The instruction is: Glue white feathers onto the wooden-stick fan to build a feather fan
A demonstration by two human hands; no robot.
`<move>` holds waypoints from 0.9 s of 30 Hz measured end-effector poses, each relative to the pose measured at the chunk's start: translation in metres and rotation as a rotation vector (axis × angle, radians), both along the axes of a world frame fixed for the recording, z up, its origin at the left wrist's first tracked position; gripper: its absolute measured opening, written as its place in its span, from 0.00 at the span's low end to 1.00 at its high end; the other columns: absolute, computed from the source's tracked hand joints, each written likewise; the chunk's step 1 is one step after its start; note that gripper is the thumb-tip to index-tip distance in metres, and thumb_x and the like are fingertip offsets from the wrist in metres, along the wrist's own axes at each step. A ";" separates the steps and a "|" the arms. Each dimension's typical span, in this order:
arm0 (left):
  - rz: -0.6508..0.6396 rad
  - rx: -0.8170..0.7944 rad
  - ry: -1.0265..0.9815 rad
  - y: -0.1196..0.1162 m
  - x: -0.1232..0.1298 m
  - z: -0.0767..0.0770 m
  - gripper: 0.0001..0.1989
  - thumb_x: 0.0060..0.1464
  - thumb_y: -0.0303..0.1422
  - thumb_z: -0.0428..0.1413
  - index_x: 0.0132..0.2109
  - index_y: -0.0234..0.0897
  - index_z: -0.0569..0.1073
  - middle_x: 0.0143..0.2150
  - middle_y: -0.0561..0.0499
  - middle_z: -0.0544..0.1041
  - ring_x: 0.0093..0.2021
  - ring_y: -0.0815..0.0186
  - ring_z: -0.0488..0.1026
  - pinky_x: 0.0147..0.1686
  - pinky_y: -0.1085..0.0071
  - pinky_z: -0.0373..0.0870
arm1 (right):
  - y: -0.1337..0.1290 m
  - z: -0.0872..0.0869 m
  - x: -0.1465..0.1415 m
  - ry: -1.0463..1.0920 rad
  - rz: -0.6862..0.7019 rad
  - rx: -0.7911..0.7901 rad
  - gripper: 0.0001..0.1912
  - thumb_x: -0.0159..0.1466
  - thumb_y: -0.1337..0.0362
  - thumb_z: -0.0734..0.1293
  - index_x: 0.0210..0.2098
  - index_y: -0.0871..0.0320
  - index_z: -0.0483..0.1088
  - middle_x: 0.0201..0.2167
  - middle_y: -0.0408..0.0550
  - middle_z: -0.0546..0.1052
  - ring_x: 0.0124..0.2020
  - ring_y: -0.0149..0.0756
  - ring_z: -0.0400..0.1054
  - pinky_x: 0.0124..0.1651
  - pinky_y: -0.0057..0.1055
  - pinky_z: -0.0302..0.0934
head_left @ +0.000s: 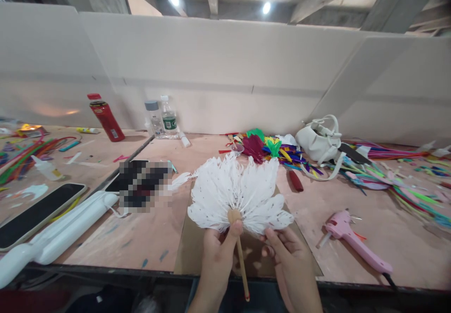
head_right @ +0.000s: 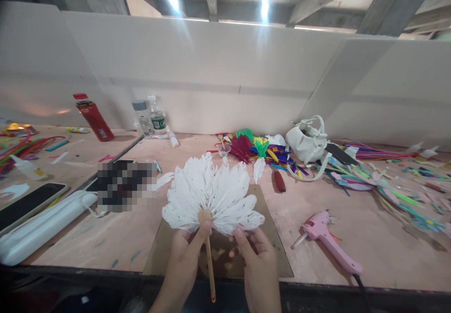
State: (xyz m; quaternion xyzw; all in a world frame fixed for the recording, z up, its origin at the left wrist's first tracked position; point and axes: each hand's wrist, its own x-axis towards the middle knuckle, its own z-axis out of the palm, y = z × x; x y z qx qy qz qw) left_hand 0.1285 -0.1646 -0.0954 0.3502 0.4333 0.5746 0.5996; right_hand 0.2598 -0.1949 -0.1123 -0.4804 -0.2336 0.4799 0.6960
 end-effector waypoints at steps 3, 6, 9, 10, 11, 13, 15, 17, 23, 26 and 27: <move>0.005 -0.010 0.017 0.000 0.000 -0.002 0.20 0.52 0.44 0.69 0.46 0.33 0.83 0.44 0.43 0.86 0.48 0.52 0.82 0.53 0.62 0.76 | 0.001 -0.001 -0.001 0.011 -0.011 0.015 0.19 0.52 0.55 0.82 0.39 0.57 0.81 0.31 0.46 0.80 0.30 0.34 0.71 0.25 0.23 0.66; 0.012 -0.022 0.027 -0.001 0.000 -0.002 0.19 0.51 0.45 0.69 0.43 0.33 0.83 0.42 0.43 0.86 0.43 0.54 0.82 0.51 0.62 0.76 | 0.001 0.000 -0.003 0.023 -0.028 0.001 0.20 0.49 0.55 0.83 0.37 0.59 0.80 0.31 0.47 0.80 0.30 0.35 0.71 0.23 0.24 0.65; 0.002 -0.005 0.010 0.000 0.000 -0.002 0.20 0.52 0.45 0.68 0.46 0.34 0.83 0.44 0.43 0.86 0.46 0.53 0.82 0.51 0.63 0.75 | 0.001 0.001 -0.003 0.034 -0.034 -0.015 0.21 0.48 0.55 0.83 0.36 0.59 0.80 0.32 0.48 0.80 0.30 0.36 0.72 0.23 0.25 0.65; -0.006 0.000 0.007 0.000 0.000 -0.001 0.21 0.52 0.45 0.68 0.47 0.34 0.83 0.45 0.43 0.86 0.47 0.53 0.81 0.52 0.63 0.75 | 0.001 0.002 -0.003 0.041 -0.032 -0.016 0.21 0.48 0.55 0.83 0.37 0.59 0.80 0.33 0.48 0.80 0.30 0.36 0.72 0.24 0.25 0.65; -0.018 0.003 0.008 0.001 0.000 0.001 0.22 0.52 0.44 0.68 0.48 0.33 0.83 0.45 0.43 0.86 0.48 0.52 0.81 0.52 0.63 0.75 | 0.000 0.003 -0.002 0.052 -0.030 -0.012 0.20 0.49 0.55 0.83 0.37 0.58 0.80 0.33 0.48 0.80 0.31 0.36 0.72 0.25 0.26 0.66; -0.063 -0.002 0.021 0.001 0.000 0.004 0.23 0.50 0.45 0.69 0.47 0.32 0.83 0.45 0.42 0.86 0.49 0.50 0.81 0.51 0.63 0.75 | 0.000 0.005 0.000 0.082 -0.018 0.021 0.19 0.51 0.55 0.82 0.38 0.56 0.80 0.34 0.46 0.80 0.32 0.35 0.71 0.27 0.27 0.68; -0.115 -0.006 0.037 0.000 0.000 0.007 0.23 0.49 0.45 0.70 0.46 0.31 0.84 0.45 0.41 0.86 0.50 0.48 0.81 0.51 0.63 0.75 | 0.002 0.007 0.004 0.106 -0.013 0.068 0.17 0.54 0.56 0.81 0.40 0.55 0.80 0.37 0.46 0.80 0.33 0.34 0.71 0.29 0.27 0.68; -0.142 0.002 0.058 -0.001 0.000 0.008 0.23 0.48 0.45 0.70 0.46 0.32 0.84 0.44 0.42 0.86 0.50 0.48 0.81 0.51 0.63 0.75 | 0.004 0.009 0.009 0.106 -0.037 0.083 0.17 0.55 0.56 0.80 0.41 0.54 0.80 0.39 0.45 0.80 0.32 0.33 0.70 0.28 0.26 0.67; -0.125 -0.011 0.140 0.001 -0.002 0.005 0.23 0.49 0.47 0.69 0.44 0.32 0.85 0.39 0.43 0.86 0.46 0.49 0.82 0.46 0.63 0.77 | 0.010 0.011 0.029 0.162 -0.242 0.026 0.19 0.46 0.56 0.84 0.32 0.54 0.78 0.32 0.40 0.76 0.30 0.29 0.67 0.27 0.22 0.64; -0.093 -0.002 0.114 0.002 -0.001 0.006 0.23 0.49 0.46 0.69 0.47 0.33 0.85 0.37 0.44 0.86 0.49 0.47 0.81 0.51 0.62 0.76 | 0.010 0.010 0.037 0.196 -0.277 0.054 0.19 0.47 0.57 0.84 0.32 0.54 0.78 0.32 0.40 0.75 0.32 0.28 0.68 0.29 0.20 0.64; -0.078 -0.004 0.103 0.002 -0.001 0.007 0.23 0.48 0.45 0.70 0.47 0.33 0.85 0.37 0.44 0.86 0.50 0.47 0.81 0.52 0.61 0.76 | 0.010 0.010 0.039 0.197 -0.278 0.067 0.18 0.48 0.56 0.84 0.32 0.54 0.77 0.32 0.40 0.74 0.32 0.28 0.68 0.30 0.20 0.64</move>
